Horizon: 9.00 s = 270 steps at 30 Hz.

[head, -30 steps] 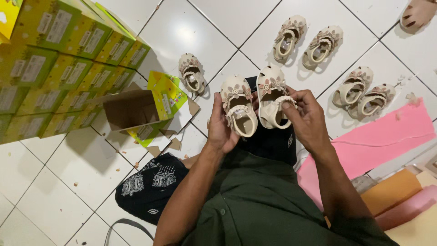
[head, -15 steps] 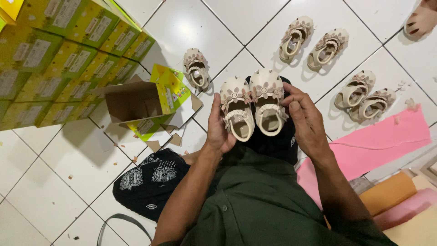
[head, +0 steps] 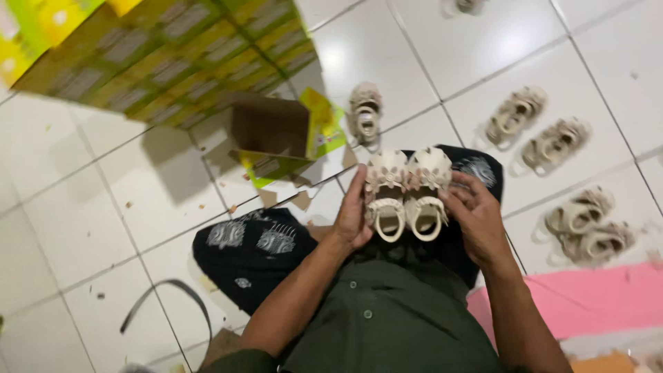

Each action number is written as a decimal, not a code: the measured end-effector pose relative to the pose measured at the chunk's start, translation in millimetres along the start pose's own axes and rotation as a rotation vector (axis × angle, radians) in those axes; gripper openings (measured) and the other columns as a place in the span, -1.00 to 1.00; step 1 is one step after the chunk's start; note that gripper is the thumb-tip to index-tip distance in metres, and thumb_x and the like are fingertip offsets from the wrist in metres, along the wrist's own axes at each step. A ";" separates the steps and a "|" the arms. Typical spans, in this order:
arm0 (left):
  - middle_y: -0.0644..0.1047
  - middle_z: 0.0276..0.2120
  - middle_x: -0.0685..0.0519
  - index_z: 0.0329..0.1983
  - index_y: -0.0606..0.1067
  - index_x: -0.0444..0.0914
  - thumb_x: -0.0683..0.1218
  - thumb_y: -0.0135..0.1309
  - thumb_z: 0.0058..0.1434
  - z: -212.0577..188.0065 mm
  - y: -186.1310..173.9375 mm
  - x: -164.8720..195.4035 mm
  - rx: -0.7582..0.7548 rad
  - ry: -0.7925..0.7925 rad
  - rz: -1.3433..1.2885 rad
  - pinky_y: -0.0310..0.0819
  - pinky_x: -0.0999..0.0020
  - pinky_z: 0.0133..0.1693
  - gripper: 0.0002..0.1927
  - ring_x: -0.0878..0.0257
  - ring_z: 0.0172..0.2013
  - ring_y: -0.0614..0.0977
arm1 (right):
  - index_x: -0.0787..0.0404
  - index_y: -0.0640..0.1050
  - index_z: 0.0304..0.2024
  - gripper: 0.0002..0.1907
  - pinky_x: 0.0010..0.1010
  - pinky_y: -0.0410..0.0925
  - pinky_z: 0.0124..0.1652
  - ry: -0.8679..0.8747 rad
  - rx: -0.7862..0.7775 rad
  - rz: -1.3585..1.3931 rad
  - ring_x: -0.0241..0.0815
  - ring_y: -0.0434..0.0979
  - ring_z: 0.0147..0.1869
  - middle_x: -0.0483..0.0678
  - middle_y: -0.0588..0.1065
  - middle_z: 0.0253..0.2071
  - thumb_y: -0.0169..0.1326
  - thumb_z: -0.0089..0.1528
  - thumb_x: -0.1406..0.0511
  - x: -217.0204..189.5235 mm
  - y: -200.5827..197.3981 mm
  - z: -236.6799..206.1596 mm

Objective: The person sits on the floor and repeatedly packs pairs of beige sandals into yellow shoe boxes. They place the shoes inside, close the box flaps, and stack the boxes. The person handles multiple pairs of shoes and boxes throughout the clip.

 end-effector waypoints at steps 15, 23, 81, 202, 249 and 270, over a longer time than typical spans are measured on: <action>0.25 0.36 -0.26 0.60 -0.14 0.03 0.62 -0.10 -0.03 -43.6 -160.5 211.1 0.551 0.071 1.541 0.17 -0.05 0.30 0.23 -0.21 0.32 0.31 | 0.38 0.27 0.20 -0.39 -0.34 0.53 0.08 -0.959 -0.301 -0.688 -0.04 0.61 0.09 0.20 0.51 0.01 0.31 0.24 0.35 5.0 237.7 103.2; 0.54 0.15 -0.18 0.42 0.28 -0.10 0.56 -0.02 -0.01 -71.3 -178.5 207.9 0.443 -0.001 1.490 0.51 0.02 0.12 0.04 -0.06 0.09 0.62 | 0.34 0.34 0.09 -0.45 -0.21 0.52 -0.19 -0.939 -0.541 -1.081 0.09 0.65 -0.13 0.23 0.55 -0.15 0.31 0.23 0.23 32.5 326.2 165.4; 0.49 0.05 -0.24 0.49 -0.02 -0.42 -0.03 0.06 0.58 -44.6 -224.1 135.2 0.799 0.467 0.698 0.60 0.26 -0.16 -0.32 0.13 -0.10 0.63 | -0.18 0.64 -0.39 -0.79 -0.02 0.38 0.08 -1.197 -0.435 -1.105 0.21 0.44 0.20 0.10 0.50 0.08 0.07 -0.02 0.04 66.0 306.4 133.4; 0.65 -0.06 0.00 -0.12 0.61 -0.31 -0.02 0.20 0.27 -58.2 -216.1 192.6 0.252 0.301 1.044 0.50 0.32 0.09 -0.74 0.23 0.00 0.62 | 0.35 0.65 -0.02 -0.68 -0.50 0.51 -0.28 0.027 -0.462 -0.310 -0.31 0.60 -0.29 0.03 0.63 -0.22 0.26 0.23 0.29 129.1 225.4 129.4; 0.65 -0.31 0.03 -0.12 0.66 -0.33 -0.02 0.27 0.20 -40.9 -200.5 192.7 0.250 0.152 1.148 0.53 0.43 -0.29 -0.70 0.33 -0.39 0.61 | 0.44 0.67 -0.06 -0.64 -0.47 0.51 -0.33 0.035 -0.440 -0.300 -0.27 0.63 -0.31 0.07 0.64 -0.13 0.31 0.15 0.33 119.2 215.8 118.1; 0.64 0.02 0.00 -0.04 0.68 -0.18 0.03 0.24 0.25 -71.0 -218.5 193.9 0.278 0.392 1.183 0.48 0.15 0.17 -0.71 0.12 0.13 0.58 | 0.25 0.66 -0.02 -0.63 -0.37 0.49 0.00 -0.099 -0.112 -0.611 -0.11 0.66 0.02 0.06 0.65 -0.02 0.31 0.14 0.26 123.2 227.3 88.1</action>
Point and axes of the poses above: each hand's wrist, its own z-axis towards the middle knuckle, its own y-axis out of the palm, x = y × z, the point moved 1 cm from there along z, towards the middle knuckle
